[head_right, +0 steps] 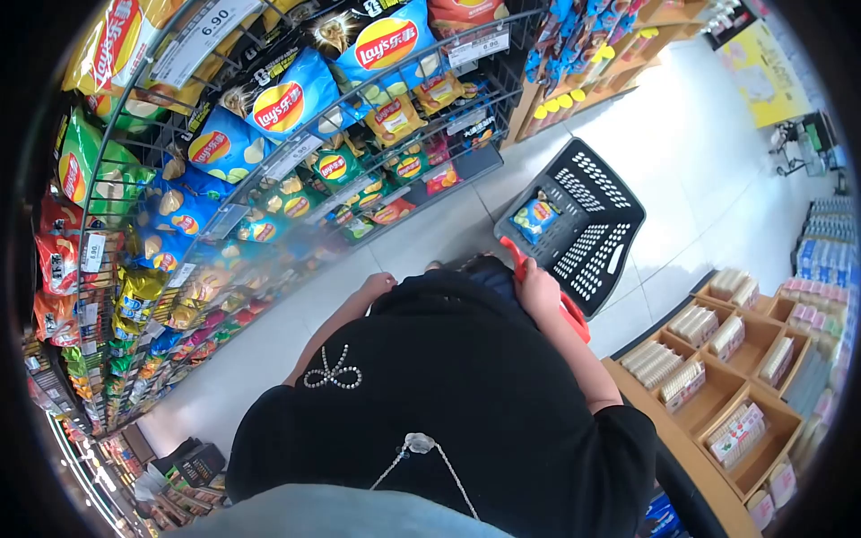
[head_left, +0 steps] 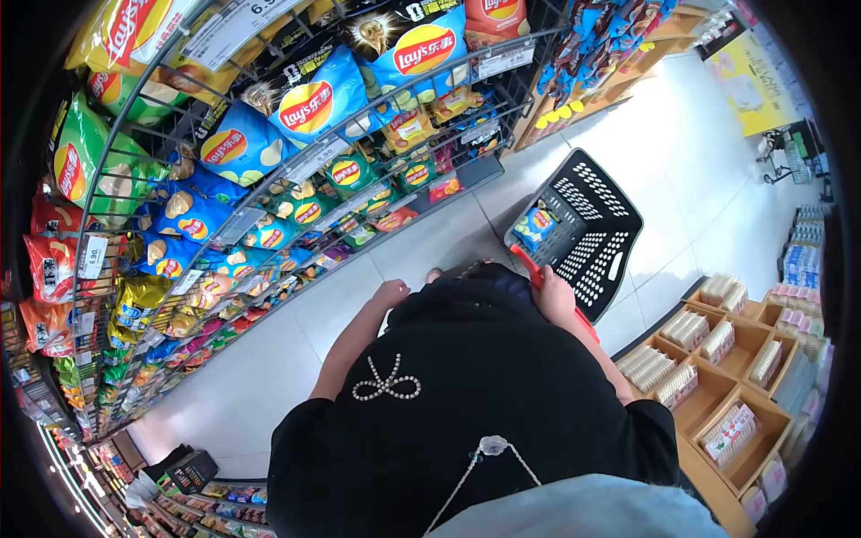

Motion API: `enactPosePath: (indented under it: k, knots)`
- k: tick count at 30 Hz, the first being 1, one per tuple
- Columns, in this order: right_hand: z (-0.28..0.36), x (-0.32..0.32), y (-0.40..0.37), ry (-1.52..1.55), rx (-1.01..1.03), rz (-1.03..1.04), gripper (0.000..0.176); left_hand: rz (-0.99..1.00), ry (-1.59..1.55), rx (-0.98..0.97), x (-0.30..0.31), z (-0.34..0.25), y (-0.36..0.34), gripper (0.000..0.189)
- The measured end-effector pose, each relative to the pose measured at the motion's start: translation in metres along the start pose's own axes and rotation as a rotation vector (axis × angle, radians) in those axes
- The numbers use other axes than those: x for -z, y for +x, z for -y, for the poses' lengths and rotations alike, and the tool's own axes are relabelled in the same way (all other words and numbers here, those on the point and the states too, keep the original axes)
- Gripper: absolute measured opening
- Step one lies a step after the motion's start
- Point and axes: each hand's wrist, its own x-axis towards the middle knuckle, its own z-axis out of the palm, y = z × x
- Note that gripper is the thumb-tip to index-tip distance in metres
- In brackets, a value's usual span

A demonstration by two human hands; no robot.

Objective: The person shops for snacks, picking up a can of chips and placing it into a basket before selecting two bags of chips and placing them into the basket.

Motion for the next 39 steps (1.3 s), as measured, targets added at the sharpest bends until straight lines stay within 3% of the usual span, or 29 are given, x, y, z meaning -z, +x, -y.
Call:
enactPosePath:
  k: [3, 8, 10, 14, 16, 18, 22, 25, 29, 31, 32, 35, 39]
  knots:
    - [0.002, 0.001, 0.001, -0.026, -0.032, 0.003, 0.029, 0.001, 0.143, -0.087, 0.014, -0.011, 0.013, 0.033]
    - [0.01, 0.007, -0.001, -0.073, -0.061, 0.014, 0.029, -0.229, -0.106, -0.22, 0.091, -0.087, 0.001, 0.032]
    - [0.012, 0.006, 0.0, -0.09, -0.062, 0.036, 0.03, -0.433, -0.308, -0.35, 0.132, -0.132, -0.022, 0.024]
    - [0.01, 0.002, 0.0, -0.087, -0.061, 0.014, 0.029, -1.158, 0.017, -0.745, 0.219, -0.202, -0.081, 0.021]
    - [0.012, 0.004, -0.001, -0.087, -0.063, 0.007, 0.029, -1.504, 0.14, -0.746, 0.251, -0.216, -0.098, 0.025]
    - [0.01, 0.001, -0.001, -0.085, -0.049, -0.013, 0.028, -1.727, 0.315, -0.681, 0.277, -0.21, -0.1, 0.04]
    - [0.009, -0.003, 0.0, -0.056, -0.081, -0.056, 0.028, -1.649, 0.439, -0.438, 0.304, -0.203, -0.095, 0.06]
    - [0.011, 0.001, -0.001, -0.057, -0.094, -0.035, 0.028, -1.578, 0.515, -0.327, 0.304, -0.196, -0.086, 0.06]
    - [0.001, 0.004, 0.001, -0.035, -0.046, 0.121, 0.043, -1.552, 0.59, -0.272, 0.302, -0.197, -0.083, 0.06]
    - [0.016, 0.04, 0.011, -0.217, 0.019, 0.278, 0.056, -1.552, 0.612, -0.242, 0.302, -0.198, -0.083, 0.06]
    - [0.02, 0.06, 0.019, -0.165, 0.13, 0.177, 0.062, -1.551, 0.628, -0.226, 0.302, -0.198, -0.083, 0.06]
    - [0.055, 0.146, 0.058, -0.078, 0.357, -0.073, 0.057, -1.584, 0.662, -0.215, 0.301, -0.201, -0.08, 0.06]
    - [0.114, 0.231, 0.129, -0.041, 0.639, -0.666, 0.043, -1.591, 0.663, -0.234, 0.3, -0.199, -0.08, 0.061]
